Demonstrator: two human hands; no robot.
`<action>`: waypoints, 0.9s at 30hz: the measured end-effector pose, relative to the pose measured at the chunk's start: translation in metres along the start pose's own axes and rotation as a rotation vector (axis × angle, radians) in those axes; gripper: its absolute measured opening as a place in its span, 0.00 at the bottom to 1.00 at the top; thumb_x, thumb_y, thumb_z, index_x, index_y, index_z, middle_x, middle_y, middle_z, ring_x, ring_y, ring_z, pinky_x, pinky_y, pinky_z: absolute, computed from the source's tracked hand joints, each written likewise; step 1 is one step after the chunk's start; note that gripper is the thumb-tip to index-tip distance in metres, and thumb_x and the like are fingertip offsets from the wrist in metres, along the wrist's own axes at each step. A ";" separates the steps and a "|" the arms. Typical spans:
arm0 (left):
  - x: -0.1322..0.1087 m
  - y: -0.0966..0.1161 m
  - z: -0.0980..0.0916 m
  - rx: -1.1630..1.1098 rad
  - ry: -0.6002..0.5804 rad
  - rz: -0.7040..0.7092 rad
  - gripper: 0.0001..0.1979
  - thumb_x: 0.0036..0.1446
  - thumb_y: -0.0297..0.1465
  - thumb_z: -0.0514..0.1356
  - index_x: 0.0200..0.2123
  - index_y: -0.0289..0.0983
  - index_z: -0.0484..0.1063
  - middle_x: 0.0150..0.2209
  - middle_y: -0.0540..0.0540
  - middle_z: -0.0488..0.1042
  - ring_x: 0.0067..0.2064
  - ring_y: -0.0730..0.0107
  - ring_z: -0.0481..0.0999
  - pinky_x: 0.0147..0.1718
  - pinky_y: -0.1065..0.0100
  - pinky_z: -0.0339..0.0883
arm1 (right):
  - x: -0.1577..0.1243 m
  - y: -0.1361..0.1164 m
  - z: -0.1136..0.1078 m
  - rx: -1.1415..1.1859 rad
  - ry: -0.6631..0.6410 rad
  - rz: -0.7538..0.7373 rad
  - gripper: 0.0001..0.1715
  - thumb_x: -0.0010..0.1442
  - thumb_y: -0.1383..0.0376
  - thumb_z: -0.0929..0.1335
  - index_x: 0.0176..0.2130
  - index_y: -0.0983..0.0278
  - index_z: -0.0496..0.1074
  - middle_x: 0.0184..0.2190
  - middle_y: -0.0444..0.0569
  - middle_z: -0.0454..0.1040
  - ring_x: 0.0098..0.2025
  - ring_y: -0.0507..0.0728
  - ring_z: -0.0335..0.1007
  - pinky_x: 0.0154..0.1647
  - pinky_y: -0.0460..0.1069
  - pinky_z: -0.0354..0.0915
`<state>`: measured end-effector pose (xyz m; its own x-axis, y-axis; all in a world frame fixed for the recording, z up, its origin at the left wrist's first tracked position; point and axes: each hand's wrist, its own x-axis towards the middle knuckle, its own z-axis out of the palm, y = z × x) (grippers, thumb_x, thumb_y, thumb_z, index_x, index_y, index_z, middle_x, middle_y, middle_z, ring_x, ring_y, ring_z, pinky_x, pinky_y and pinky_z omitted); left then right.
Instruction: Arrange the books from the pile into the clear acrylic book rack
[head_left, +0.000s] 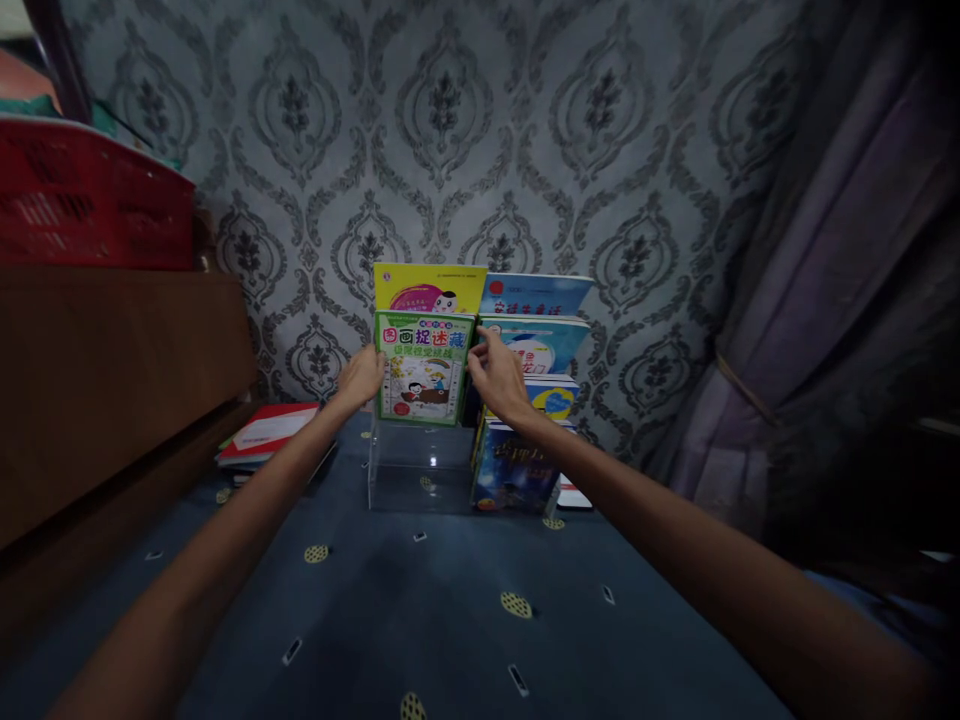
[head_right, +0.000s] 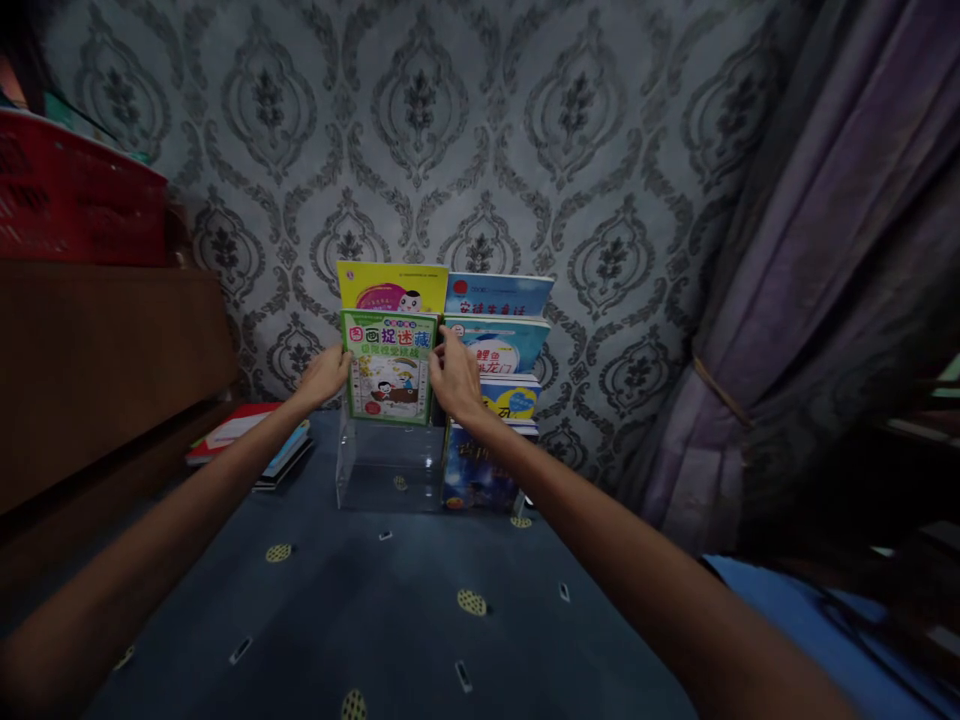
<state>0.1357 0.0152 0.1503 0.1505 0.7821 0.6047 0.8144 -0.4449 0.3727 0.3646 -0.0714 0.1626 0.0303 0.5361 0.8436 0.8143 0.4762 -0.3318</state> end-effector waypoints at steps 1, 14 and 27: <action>-0.001 0.001 0.001 0.004 0.002 -0.003 0.14 0.68 0.35 0.48 0.43 0.36 0.71 0.43 0.36 0.78 0.47 0.54 0.78 0.44 0.61 0.67 | -0.001 0.001 0.001 -0.010 -0.002 -0.007 0.31 0.59 0.68 0.62 0.61 0.64 0.63 0.37 0.53 0.77 0.38 0.62 0.74 0.42 0.58 0.70; -0.010 0.003 0.010 0.029 -0.018 0.058 0.14 0.67 0.33 0.48 0.45 0.34 0.71 0.45 0.33 0.76 0.50 0.53 0.76 0.49 0.59 0.67 | -0.005 -0.004 0.016 -0.036 0.005 -0.053 0.41 0.61 0.69 0.60 0.71 0.64 0.47 0.48 0.59 0.74 0.43 0.64 0.74 0.48 0.63 0.70; -0.032 -0.011 0.005 -0.018 -0.030 0.130 0.13 0.67 0.33 0.50 0.47 0.33 0.70 0.46 0.37 0.75 0.48 0.56 0.74 0.49 0.60 0.66 | -0.023 -0.002 0.012 0.018 -0.078 -0.089 0.38 0.60 0.68 0.62 0.68 0.64 0.54 0.50 0.60 0.75 0.47 0.66 0.74 0.48 0.65 0.71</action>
<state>0.1246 -0.0025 0.1230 0.2708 0.7301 0.6274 0.7770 -0.5505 0.3053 0.3553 -0.0766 0.1389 -0.0874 0.5438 0.8347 0.8014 0.5360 -0.2653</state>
